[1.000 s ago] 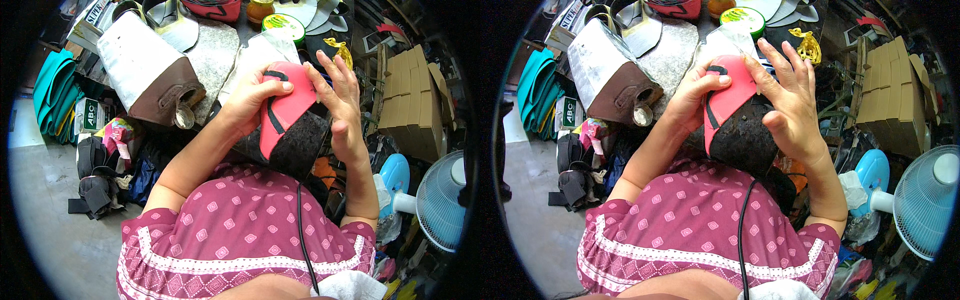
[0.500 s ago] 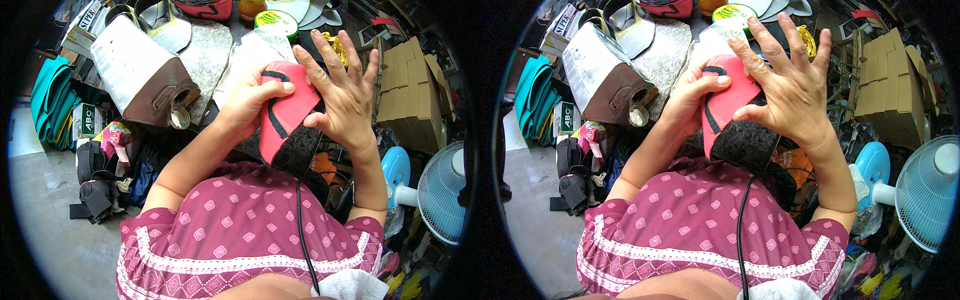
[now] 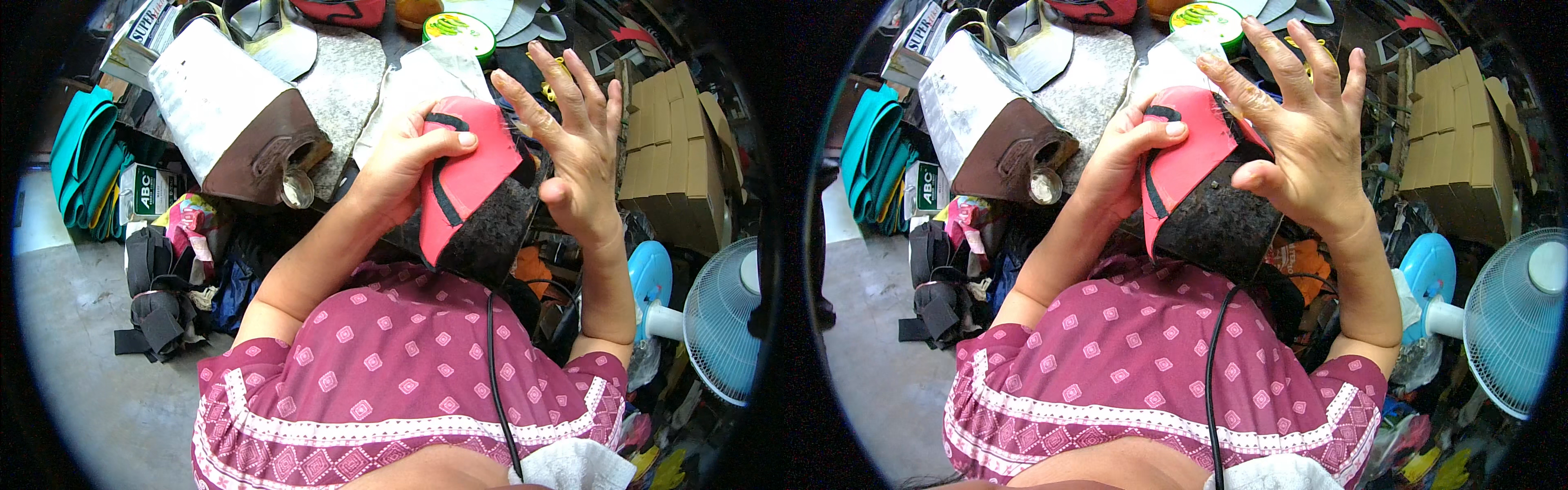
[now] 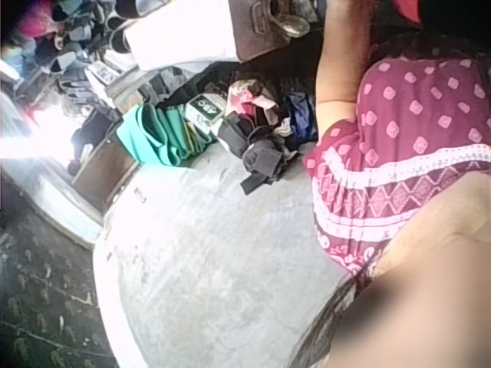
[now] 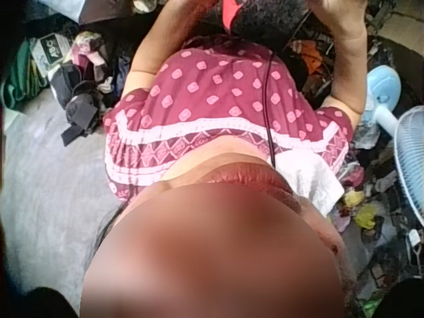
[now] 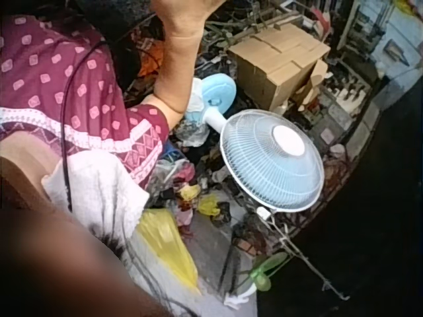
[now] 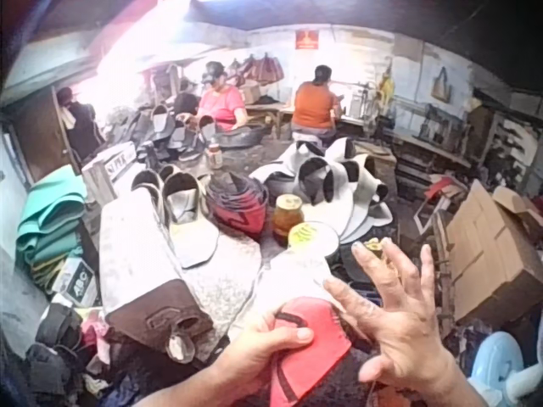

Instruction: The person handles white slip-on sandals and a cardboard box, then uses a small tool to work on the sole of a sandal. They also handle a pink fabric piece and a small jar, placing items on a cluttered workbench.

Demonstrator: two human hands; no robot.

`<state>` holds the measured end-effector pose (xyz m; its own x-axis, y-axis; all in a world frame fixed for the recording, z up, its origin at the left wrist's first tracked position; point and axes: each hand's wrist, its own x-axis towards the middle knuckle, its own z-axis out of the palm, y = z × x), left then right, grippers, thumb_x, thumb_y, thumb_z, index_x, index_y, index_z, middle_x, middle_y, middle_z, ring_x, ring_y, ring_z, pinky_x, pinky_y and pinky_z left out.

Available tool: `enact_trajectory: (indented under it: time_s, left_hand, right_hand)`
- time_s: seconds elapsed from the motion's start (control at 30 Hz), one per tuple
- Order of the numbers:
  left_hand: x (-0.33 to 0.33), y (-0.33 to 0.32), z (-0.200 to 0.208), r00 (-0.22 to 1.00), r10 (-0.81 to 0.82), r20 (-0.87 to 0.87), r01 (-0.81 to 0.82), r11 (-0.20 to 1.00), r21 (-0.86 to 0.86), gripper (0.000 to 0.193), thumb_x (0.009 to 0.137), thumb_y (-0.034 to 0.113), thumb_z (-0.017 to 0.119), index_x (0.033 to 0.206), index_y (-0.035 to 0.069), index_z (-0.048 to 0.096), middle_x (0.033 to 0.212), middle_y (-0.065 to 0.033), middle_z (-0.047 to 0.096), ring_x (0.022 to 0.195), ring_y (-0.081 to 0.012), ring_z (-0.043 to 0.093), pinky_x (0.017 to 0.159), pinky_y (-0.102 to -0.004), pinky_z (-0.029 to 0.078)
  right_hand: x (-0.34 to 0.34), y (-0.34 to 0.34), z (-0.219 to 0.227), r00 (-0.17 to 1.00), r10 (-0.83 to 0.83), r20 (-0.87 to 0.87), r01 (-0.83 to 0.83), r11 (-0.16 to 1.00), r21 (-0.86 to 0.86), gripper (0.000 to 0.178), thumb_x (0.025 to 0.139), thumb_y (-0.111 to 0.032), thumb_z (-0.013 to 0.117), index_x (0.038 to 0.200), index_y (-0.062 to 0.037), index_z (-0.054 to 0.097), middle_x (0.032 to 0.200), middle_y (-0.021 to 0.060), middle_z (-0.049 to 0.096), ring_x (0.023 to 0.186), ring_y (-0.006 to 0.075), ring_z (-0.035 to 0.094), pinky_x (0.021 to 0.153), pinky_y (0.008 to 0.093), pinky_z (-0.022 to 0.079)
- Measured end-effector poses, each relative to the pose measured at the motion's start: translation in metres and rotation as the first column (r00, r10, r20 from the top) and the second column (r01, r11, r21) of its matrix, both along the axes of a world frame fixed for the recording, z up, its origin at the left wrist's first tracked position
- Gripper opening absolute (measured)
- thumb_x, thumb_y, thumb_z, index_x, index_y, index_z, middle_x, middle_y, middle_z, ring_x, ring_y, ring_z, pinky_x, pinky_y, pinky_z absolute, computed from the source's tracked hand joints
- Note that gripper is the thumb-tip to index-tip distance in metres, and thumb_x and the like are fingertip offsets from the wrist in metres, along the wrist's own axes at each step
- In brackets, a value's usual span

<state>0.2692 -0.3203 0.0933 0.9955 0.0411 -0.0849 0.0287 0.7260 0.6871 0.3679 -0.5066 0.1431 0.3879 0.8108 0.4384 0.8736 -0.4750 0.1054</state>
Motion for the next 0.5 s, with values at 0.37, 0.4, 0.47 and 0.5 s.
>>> enact_trajectory:
  time_s: [0.37, 0.4, 0.47, 0.5]
  left_hand:
    - [-0.006, 0.020, -0.017, 0.996, -0.083, 0.014, 0.082, 0.995, 0.056, 0.057, 0.077, 0.010, 0.072, 0.130, -0.002, 0.052, 0.111, -0.0121, 0.067, 0.095, -0.0180, 0.069, 0.087, -0.0334, 0.057]
    - [-0.009, 0.019, -0.017, 0.993, -0.109, 0.037, 0.108, 0.993, 0.042, 0.060, 0.076, 0.010, 0.073, 0.130, -0.002, 0.052, 0.112, -0.0125, 0.067, 0.096, -0.0187, 0.069, 0.088, -0.0338, 0.057]
    - [-0.016, 0.016, -0.015, 0.987, -0.157, 0.035, 0.157, 0.988, 0.011, 0.069, 0.070, 0.009, 0.076, 0.133, -0.002, 0.050, 0.117, -0.0133, 0.066, 0.100, -0.0214, 0.068, 0.092, -0.0361, 0.055]
    - [-0.018, 0.015, -0.012, 0.982, -0.184, 0.048, 0.184, 0.983, 0.002, 0.073, 0.066, 0.009, 0.079, 0.133, -0.002, 0.050, 0.117, -0.0117, 0.065, 0.103, -0.0217, 0.067, 0.094, -0.0366, 0.053]
  right_hand:
    - [0.025, -0.012, 0.000, 0.429, 0.685, -0.589, -0.273, 0.720, 0.638, 0.105, 0.077, -0.092, 0.014, 0.112, -0.0094, 0.067, 0.144, 0.0250, 0.045, 0.137, 0.0356, 0.040, 0.115, 0.0523, 0.018]
    - [0.022, -0.012, -0.005, 0.383, 0.673, -0.632, -0.178, 0.726, 0.664, 0.106, 0.077, -0.093, 0.018, 0.113, -0.0052, 0.064, 0.144, 0.0290, 0.043, 0.136, 0.0366, 0.041, 0.115, 0.0511, 0.021]
    - [0.013, -0.008, -0.020, 0.364, 0.636, -0.681, -0.084, 0.750, 0.656, 0.120, 0.066, -0.096, 0.042, 0.148, -0.0083, 0.033, 0.151, 0.0272, 0.034, 0.136, 0.0371, 0.041, 0.115, 0.0502, 0.023]
    - [0.008, -0.011, -0.021, 0.378, 0.531, -0.759, -0.071, 0.834, 0.548, 0.136, 0.059, -0.098, 0.048, 0.156, -0.0070, 0.018, 0.152, 0.0248, 0.035, 0.137, 0.0331, 0.040, 0.115, 0.0465, 0.024]
